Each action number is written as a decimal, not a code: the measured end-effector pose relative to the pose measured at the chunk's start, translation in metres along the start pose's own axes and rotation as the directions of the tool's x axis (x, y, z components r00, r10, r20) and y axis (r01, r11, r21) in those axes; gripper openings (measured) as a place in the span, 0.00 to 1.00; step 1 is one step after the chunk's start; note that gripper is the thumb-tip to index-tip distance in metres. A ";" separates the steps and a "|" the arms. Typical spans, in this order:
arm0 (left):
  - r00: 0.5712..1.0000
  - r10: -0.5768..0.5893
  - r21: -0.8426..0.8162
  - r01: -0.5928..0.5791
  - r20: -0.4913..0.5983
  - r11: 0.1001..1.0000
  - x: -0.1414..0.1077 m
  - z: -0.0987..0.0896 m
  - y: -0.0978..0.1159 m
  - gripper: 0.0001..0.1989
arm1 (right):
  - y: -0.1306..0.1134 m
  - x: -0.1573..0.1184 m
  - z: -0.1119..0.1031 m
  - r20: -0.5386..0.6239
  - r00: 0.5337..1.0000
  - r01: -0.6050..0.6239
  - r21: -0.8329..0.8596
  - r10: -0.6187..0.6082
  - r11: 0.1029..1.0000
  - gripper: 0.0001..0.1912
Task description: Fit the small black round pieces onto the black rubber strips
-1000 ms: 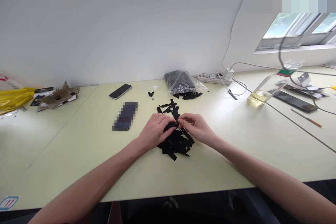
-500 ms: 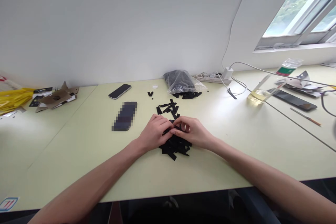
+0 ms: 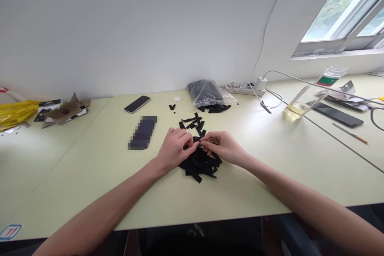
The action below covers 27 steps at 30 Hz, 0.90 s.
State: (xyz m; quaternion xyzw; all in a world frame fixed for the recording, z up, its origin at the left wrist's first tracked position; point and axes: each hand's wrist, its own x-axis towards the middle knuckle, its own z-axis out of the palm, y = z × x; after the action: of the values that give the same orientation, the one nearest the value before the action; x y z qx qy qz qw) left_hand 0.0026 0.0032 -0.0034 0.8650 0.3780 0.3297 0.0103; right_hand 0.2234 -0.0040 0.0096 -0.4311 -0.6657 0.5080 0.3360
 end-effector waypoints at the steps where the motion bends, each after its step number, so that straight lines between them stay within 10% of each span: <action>1: 1.000 0.012 -0.016 -0.012 0.023 1.000 0.000 0.000 0.000 0.14 | 0.000 0.000 0.001 -0.008 1.000 -0.003 0.001 0.003 1.000 0.17; 27: 0.982 0.152 -0.035 -0.148 0.113 0.988 -0.001 0.001 0.002 0.09 | -0.005 -0.005 0.007 -0.052 0.998 0.042 -0.073 -0.046 0.996 0.18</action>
State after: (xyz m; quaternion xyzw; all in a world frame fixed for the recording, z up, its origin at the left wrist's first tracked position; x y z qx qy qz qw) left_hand 0.0036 0.0013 -0.0042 0.9085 0.3061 0.2839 0.0188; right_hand 0.2178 -0.0123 0.0124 -0.4418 -0.6836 0.4643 0.3490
